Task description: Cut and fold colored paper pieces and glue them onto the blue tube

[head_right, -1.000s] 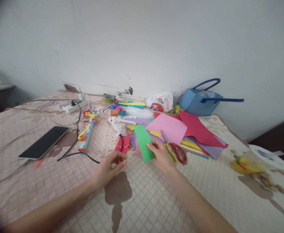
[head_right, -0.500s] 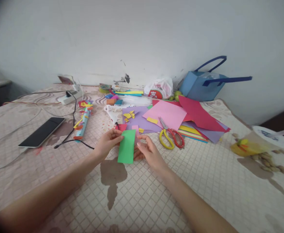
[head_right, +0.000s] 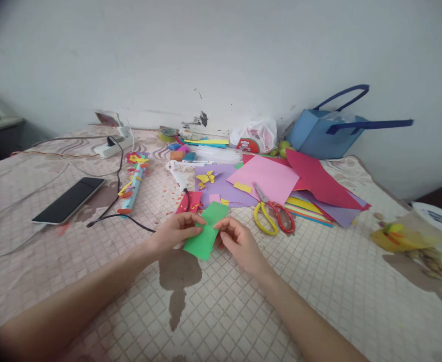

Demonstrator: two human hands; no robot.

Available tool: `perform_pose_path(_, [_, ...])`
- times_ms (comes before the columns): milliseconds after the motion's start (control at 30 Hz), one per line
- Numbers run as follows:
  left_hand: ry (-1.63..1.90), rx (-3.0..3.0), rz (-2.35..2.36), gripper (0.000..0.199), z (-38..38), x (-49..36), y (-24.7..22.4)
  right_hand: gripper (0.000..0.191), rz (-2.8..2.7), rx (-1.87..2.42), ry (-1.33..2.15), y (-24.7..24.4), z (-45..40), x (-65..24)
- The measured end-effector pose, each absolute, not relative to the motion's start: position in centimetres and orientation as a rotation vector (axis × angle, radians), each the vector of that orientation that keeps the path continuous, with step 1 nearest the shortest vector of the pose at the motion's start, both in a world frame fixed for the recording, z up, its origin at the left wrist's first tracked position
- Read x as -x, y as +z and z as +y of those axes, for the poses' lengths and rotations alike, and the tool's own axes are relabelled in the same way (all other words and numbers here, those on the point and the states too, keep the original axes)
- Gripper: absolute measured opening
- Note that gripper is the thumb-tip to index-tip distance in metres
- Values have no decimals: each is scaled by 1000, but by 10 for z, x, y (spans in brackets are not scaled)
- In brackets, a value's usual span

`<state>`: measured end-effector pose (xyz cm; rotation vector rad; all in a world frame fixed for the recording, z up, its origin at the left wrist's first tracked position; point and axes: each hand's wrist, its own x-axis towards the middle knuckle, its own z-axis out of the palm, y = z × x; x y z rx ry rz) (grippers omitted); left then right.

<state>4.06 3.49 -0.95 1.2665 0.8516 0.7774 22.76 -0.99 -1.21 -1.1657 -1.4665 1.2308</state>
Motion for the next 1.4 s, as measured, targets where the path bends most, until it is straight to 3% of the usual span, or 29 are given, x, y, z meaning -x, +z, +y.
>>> perform_pose_path(233, [855, -1271, 816, 29, 33, -40, -10, 23, -1607, 1154, 939, -17, -14, -222])
perform_pose_path(567, [870, -1247, 718, 26, 34, -41, -16, 10, -1261, 1037, 1336, -15, -11, -218])
perform_pose_path(767, [888, -1163, 647, 30, 29, -43, -15, 10, -1212, 1102, 1245, -17, -11, -216])
perform_pose_path(1000, [968, -1236, 781, 18, 26, -44, -18, 19, -1133, 1068, 1329, -18, -14, -211])
perform_pose_path(1400, [1003, -1166, 904, 22, 19, -49, -12, 14, -976, 1148, 1355, -15, -16, -204])
